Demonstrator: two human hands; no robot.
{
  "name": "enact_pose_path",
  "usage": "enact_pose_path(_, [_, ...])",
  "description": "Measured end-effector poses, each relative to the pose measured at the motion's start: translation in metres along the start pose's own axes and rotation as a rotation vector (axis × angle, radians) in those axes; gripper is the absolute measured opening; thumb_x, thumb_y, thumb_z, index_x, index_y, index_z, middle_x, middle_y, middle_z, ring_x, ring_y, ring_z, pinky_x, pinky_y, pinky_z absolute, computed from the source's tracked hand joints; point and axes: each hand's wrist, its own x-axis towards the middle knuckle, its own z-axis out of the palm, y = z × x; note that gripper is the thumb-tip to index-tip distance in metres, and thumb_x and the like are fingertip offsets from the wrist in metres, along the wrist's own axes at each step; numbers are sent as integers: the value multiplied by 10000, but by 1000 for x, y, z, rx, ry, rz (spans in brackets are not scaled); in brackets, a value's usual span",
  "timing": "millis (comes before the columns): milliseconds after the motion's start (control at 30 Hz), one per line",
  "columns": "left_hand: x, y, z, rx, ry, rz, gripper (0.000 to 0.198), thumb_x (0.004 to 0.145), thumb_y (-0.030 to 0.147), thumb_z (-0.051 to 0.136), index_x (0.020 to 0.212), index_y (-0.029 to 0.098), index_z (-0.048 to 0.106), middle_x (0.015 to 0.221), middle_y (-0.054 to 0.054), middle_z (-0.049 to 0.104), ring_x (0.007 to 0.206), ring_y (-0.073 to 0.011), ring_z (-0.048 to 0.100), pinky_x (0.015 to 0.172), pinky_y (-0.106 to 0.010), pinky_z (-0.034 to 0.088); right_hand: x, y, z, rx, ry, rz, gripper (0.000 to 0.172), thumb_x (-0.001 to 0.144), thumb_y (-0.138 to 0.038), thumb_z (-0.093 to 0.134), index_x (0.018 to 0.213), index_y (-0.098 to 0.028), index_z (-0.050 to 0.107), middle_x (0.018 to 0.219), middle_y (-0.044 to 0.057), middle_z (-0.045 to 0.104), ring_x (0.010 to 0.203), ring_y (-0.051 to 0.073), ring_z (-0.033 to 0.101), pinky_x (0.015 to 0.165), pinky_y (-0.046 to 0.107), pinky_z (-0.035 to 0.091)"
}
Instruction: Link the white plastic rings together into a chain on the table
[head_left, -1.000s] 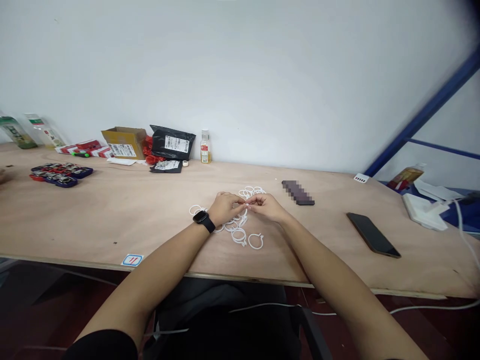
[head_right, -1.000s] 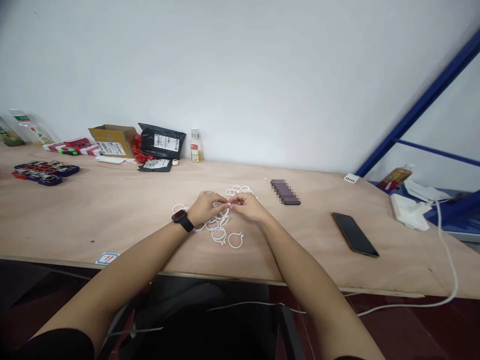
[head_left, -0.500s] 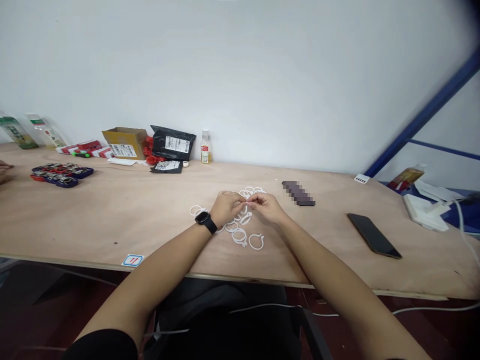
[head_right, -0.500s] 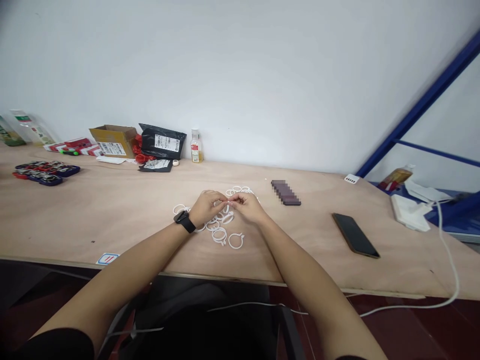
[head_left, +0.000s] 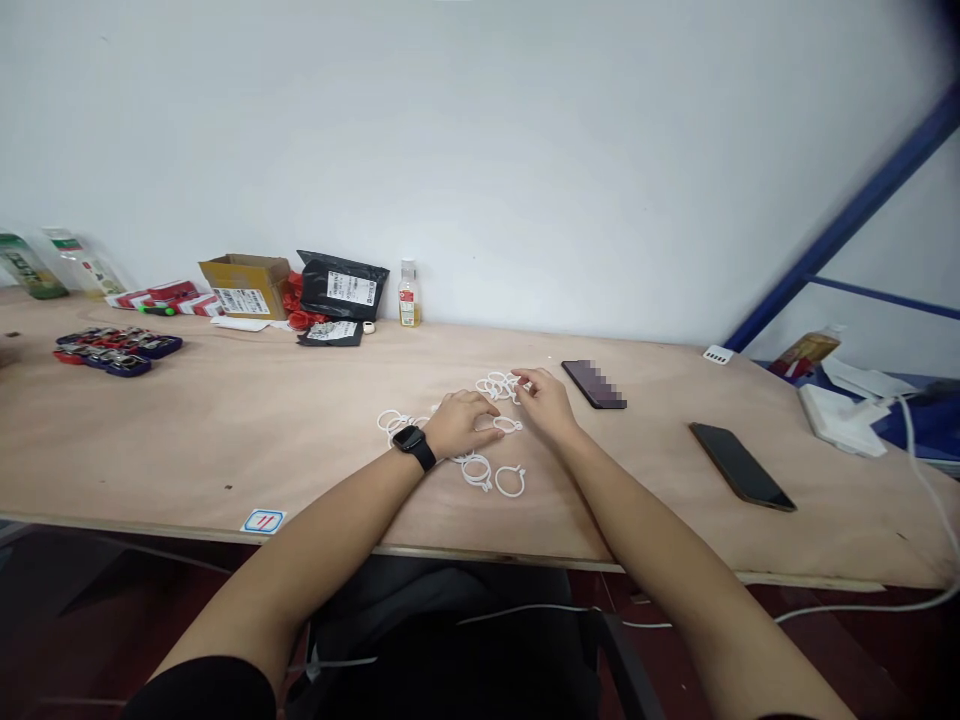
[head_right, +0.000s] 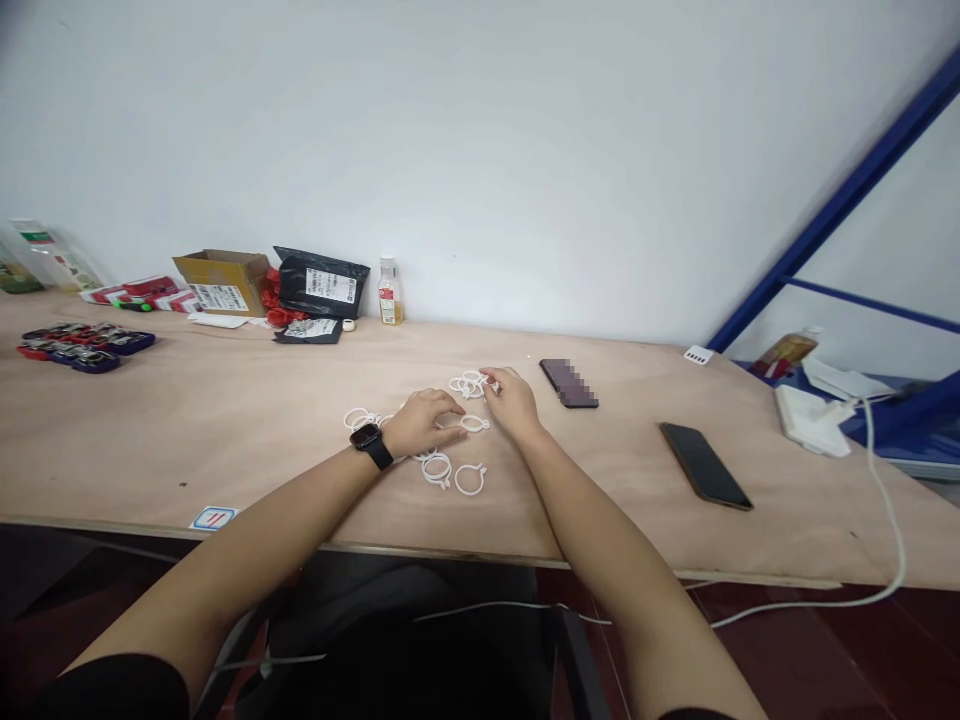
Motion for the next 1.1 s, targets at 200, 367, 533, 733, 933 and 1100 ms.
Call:
enact_pose_path(200, [-2, -1, 1, 48, -119, 9, 322, 845, 473, 628, 1089, 280, 710, 1158, -41, 674, 1101, -251, 580, 997, -420, 401, -1, -1, -19, 39, -397, -10, 217, 762, -210, 595, 923, -198, 739, 912, 34, 726, 735, 153, 620, 708, 269, 482])
enact_pose_path(367, [-2, -2, -2, 61, -86, -38, 309, 857, 456, 608, 1069, 259, 716, 1117, -47, 687, 1084, -243, 589, 1001, -413, 403, -2, 0, -23, -62, -600, -52, 211, 646, -169, 679, 845, -210, 734, 853, 16, 723, 770, 179, 635, 679, 258, 462])
enact_pose_path(533, [-2, -3, -4, 64, -40, -79, 284, 861, 443, 603, 1025, 246, 728, 1067, -58, 705, 1043, -245, 608, 986, -417, 405, -3, 3, -16, -44, -564, -76, 127, 685, -169, 662, 783, -217, 727, 784, 16, 717, 725, 184, 634, 650, 265, 449])
enact_pose_path(733, [0, 1, -8, -6, 36, -75, 218, 877, 371, 595, 956, 222, 731, 948, -41, 728, 916, -203, 644, 883, -344, 452, -7, -2, -7, 110, -527, -24, 108, 713, -194, 643, 776, -200, 729, 713, 5, 689, 650, 151, 597, 606, 250, 434])
enact_pose_path(933, [2, 5, -14, -67, 159, -81, 171, 884, 290, 595, 872, 193, 736, 834, -31, 731, 785, -169, 636, 790, -302, 463, -6, -16, 10, 594, -206, 197, 327, 686, -393, 747, 918, -165, 715, 789, 40, 701, 619, 133, 576, 552, 253, 450])
enact_pose_path(1100, [3, 3, -13, -87, 204, -48, 180, 898, 321, 609, 916, 197, 739, 817, -37, 726, 769, -162, 626, 781, -299, 471, -7, -26, 16, 739, -259, 234, 363, 634, -403, 787, 911, -176, 727, 842, 55, 722, 686, 155, 625, 583, 263, 488])
